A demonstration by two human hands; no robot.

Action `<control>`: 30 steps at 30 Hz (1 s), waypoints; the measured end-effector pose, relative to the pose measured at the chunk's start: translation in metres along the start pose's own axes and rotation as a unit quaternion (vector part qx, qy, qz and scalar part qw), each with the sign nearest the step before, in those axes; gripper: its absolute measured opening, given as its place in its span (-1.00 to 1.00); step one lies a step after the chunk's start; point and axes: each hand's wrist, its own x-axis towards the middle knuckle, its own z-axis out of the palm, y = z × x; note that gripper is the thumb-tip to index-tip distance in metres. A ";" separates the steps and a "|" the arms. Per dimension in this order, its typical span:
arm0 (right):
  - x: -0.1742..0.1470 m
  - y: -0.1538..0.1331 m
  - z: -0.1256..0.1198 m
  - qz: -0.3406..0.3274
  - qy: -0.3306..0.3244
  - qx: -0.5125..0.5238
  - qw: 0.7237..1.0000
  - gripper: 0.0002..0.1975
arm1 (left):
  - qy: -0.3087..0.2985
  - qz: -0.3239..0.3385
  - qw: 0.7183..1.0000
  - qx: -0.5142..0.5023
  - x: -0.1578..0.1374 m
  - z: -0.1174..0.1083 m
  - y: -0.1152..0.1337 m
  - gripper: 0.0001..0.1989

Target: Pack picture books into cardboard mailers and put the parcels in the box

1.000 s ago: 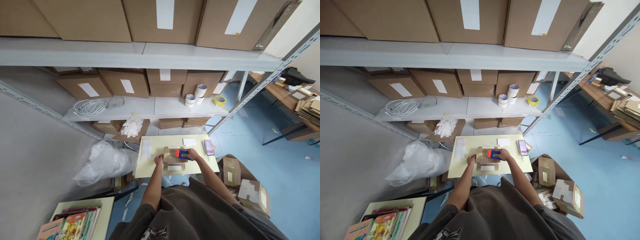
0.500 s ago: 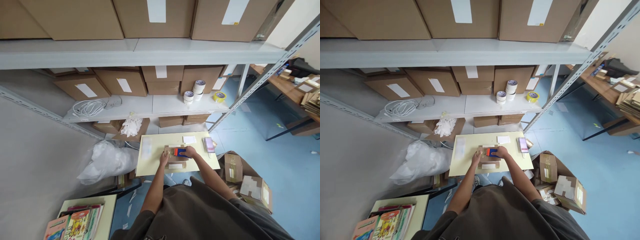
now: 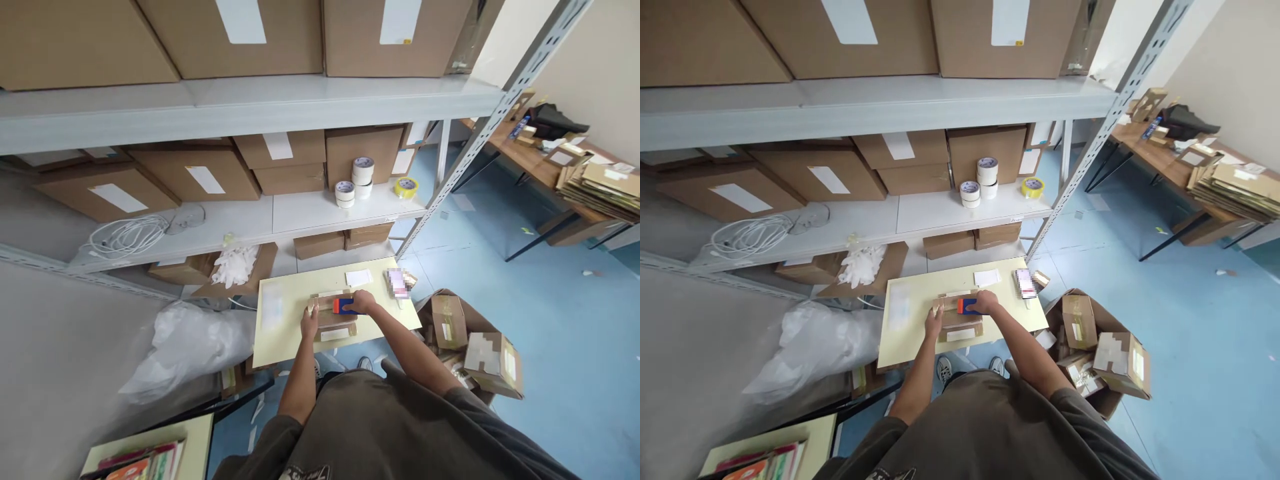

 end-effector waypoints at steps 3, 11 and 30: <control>-0.012 0.043 -0.017 0.022 0.000 -0.025 0.999 -0.36 | -0.002 0.001 1.000 0.018 0.002 0.000 0.001 -0.54; -0.035 0.120 -0.040 0.058 -0.003 0.000 0.998 -0.33 | -0.005 0.007 0.999 0.043 0.006 -0.001 0.003 -0.51; -0.022 0.128 -0.014 0.118 0.047 -0.028 0.991 -0.43 | -0.016 0.022 0.998 0.052 0.007 0.000 0.007 -0.52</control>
